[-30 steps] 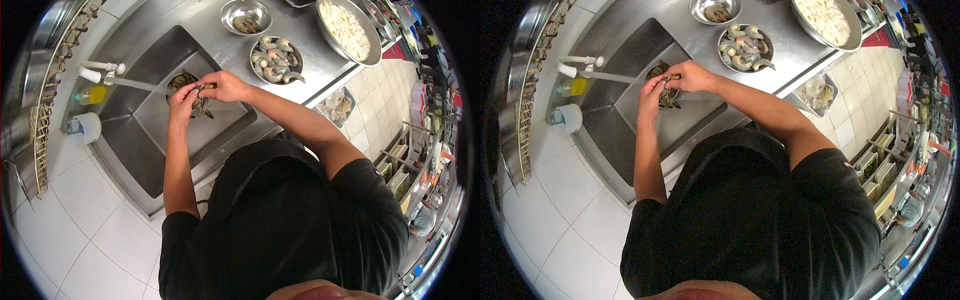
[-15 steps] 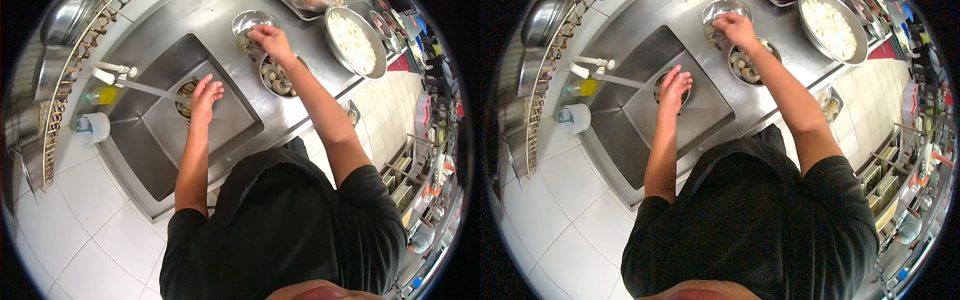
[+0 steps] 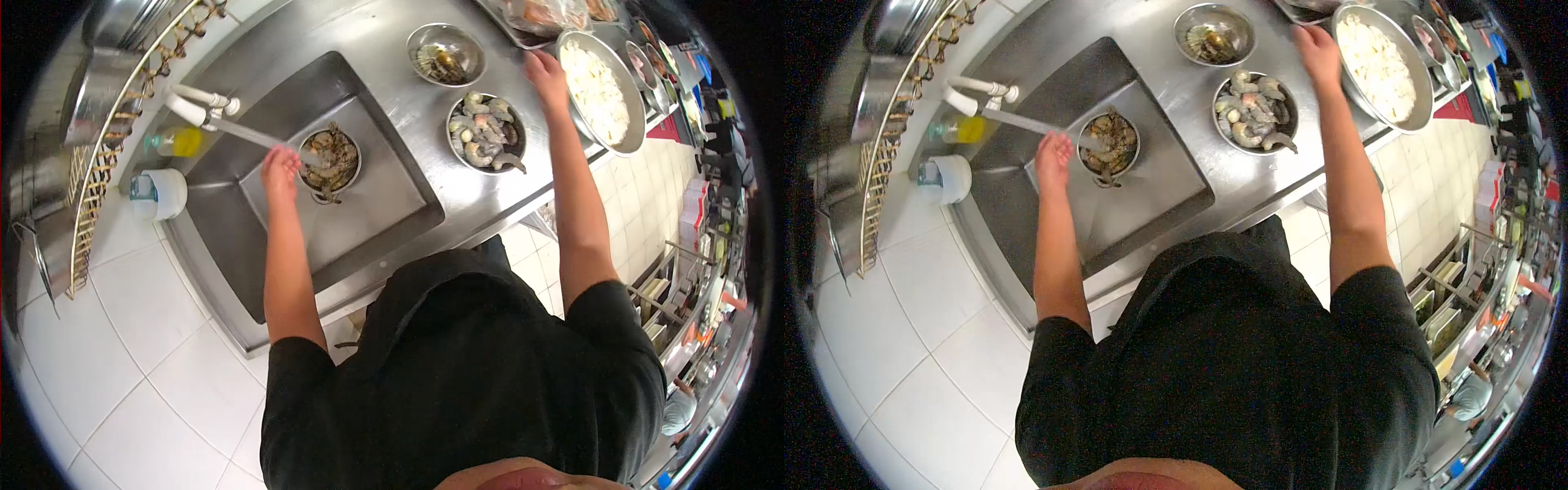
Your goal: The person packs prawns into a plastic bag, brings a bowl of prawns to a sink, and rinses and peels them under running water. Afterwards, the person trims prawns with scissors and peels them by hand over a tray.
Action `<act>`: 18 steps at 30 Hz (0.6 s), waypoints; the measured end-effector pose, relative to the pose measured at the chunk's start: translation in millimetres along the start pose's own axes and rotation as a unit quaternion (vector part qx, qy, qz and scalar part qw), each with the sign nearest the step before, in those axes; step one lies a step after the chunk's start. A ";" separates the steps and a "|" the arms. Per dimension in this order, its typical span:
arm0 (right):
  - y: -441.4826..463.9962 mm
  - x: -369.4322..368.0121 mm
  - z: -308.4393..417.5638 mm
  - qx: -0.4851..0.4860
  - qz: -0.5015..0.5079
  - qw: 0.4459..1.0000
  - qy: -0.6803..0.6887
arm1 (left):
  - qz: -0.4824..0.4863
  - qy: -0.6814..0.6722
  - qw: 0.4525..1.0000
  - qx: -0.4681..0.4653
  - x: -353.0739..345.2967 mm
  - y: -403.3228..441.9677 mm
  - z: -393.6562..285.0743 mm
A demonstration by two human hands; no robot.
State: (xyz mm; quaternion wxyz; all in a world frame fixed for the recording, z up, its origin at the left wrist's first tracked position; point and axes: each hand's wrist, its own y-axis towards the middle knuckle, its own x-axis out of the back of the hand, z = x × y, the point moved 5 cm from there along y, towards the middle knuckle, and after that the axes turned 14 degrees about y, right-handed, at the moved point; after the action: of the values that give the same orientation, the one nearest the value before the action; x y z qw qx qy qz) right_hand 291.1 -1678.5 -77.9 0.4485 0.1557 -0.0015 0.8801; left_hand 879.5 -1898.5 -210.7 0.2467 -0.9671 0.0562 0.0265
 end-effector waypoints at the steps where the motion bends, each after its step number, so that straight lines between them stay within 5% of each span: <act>1: -23.0 21.8 -10.2 -0.014 -0.046 0.999 -0.001 | -0.011 -0.010 1.000 -0.008 3.6 13.4 -6.0; 5: -122.6 83.9 -74.9 0.007 -0.082 0.988 -0.134 | -0.040 -0.022 0.998 -0.035 0.2 42.6 -35.0; 9: -212.7 77.9 -66.0 0.021 0.008 0.968 -0.249 | -0.009 0.009 0.999 -0.044 -3.1 65.0 -28.9; 11: -234.9 59.4 -53.3 0.145 0.041 0.952 -0.268 | -0.014 0.032 0.999 -0.032 -7.3 77.6 -16.4; 18: -230.0 48.7 -42.7 0.110 0.012 0.959 -0.259 | -0.041 0.187 0.981 0.028 1.9 103.7 70.6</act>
State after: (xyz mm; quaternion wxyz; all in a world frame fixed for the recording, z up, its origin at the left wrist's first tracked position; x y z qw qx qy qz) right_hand 434.4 -1496.6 -136.6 0.4023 0.4272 -0.0225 0.8094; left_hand 867.1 -1955.2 -322.0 0.2594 -0.9492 0.0625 -0.1666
